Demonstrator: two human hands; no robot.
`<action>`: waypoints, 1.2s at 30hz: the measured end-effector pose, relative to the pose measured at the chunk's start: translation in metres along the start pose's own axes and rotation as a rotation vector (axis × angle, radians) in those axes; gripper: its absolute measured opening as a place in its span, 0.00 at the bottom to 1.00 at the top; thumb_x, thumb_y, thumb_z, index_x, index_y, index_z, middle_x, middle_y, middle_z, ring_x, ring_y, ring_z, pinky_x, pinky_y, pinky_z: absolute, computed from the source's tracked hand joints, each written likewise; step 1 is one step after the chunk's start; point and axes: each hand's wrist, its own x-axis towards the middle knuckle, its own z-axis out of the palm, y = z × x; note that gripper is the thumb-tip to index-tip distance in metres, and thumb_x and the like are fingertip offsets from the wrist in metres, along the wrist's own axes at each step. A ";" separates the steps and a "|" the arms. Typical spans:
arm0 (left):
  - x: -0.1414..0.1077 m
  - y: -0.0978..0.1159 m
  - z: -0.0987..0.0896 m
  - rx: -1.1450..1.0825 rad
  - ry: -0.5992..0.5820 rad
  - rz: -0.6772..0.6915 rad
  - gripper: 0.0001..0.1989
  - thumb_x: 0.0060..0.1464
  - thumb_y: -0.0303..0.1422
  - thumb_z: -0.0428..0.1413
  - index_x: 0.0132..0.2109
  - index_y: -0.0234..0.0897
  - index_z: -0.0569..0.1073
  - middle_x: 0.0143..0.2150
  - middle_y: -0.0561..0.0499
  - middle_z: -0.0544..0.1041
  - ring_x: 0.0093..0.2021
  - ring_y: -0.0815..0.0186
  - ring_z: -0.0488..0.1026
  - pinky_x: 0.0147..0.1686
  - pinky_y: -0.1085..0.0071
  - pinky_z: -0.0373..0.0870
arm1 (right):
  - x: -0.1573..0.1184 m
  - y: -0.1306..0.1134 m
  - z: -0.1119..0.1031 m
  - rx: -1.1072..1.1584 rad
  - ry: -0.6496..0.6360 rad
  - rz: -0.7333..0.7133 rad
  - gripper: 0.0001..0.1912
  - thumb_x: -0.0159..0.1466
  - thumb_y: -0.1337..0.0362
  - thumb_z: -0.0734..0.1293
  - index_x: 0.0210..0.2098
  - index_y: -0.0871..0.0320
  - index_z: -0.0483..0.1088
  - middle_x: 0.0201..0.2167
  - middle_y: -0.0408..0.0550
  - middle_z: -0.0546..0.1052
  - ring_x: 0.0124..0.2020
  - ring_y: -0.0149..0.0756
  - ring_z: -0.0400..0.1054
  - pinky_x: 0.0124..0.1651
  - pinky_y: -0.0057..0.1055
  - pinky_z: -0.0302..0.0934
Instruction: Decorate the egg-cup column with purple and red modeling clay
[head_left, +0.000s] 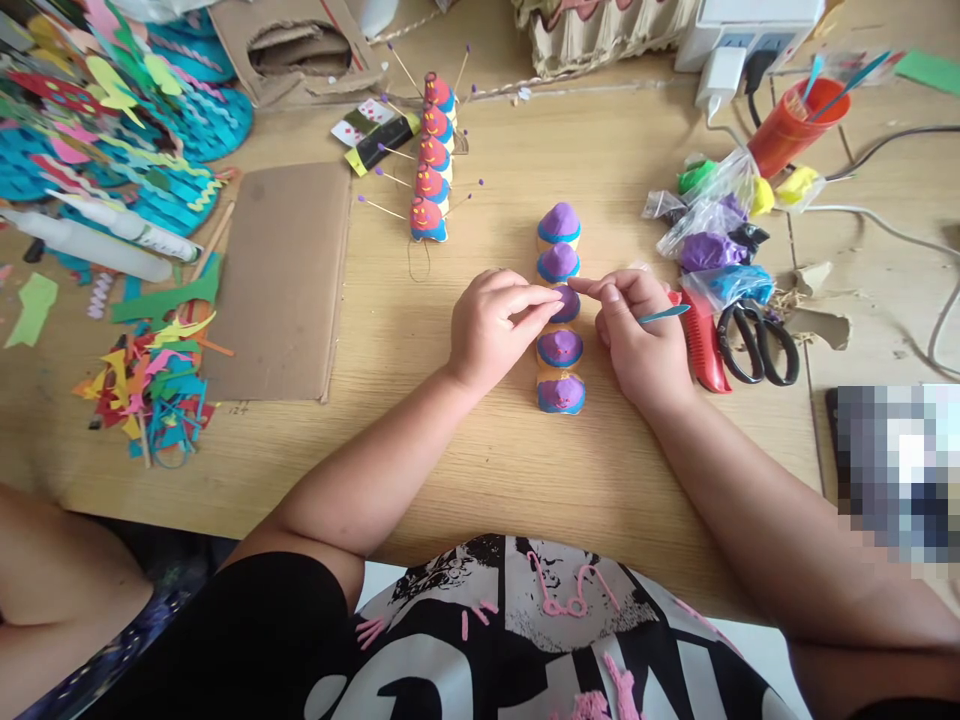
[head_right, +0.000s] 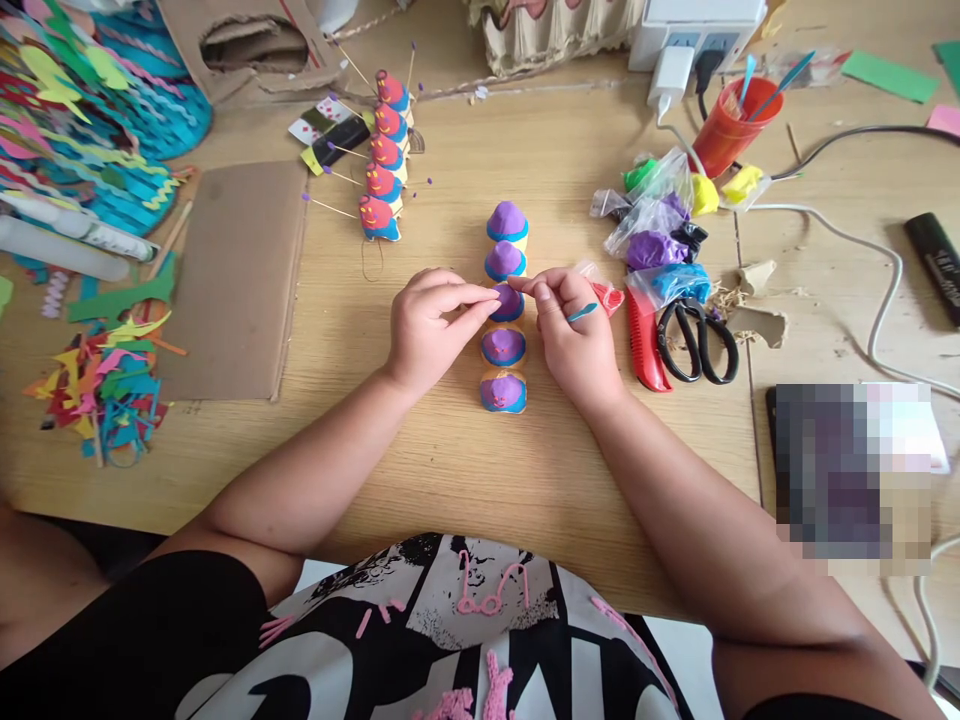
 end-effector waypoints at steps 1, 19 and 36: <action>0.000 0.001 -0.001 -0.060 -0.011 -0.041 0.06 0.65 0.37 0.64 0.42 0.43 0.86 0.35 0.51 0.83 0.37 0.66 0.77 0.42 0.67 0.74 | 0.000 0.000 0.000 -0.001 0.000 -0.001 0.23 0.68 0.36 0.68 0.39 0.50 0.69 0.44 0.46 0.84 0.23 0.29 0.58 0.26 0.33 0.58; 0.002 -0.002 0.008 -0.430 -0.058 -0.356 0.09 0.59 0.36 0.68 0.45 0.40 0.80 0.36 0.54 0.83 0.35 0.70 0.77 0.38 0.73 0.73 | 0.000 -0.003 0.000 0.020 0.005 0.008 0.22 0.68 0.38 0.70 0.38 0.51 0.69 0.44 0.45 0.85 0.23 0.27 0.58 0.26 0.32 0.57; 0.003 0.005 0.006 -0.442 -0.063 -0.364 0.11 0.57 0.34 0.68 0.46 0.38 0.80 0.36 0.54 0.81 0.35 0.71 0.76 0.39 0.75 0.73 | 0.001 0.000 0.000 0.081 0.003 -0.008 0.20 0.68 0.42 0.71 0.37 0.52 0.69 0.42 0.45 0.85 0.22 0.26 0.55 0.24 0.30 0.56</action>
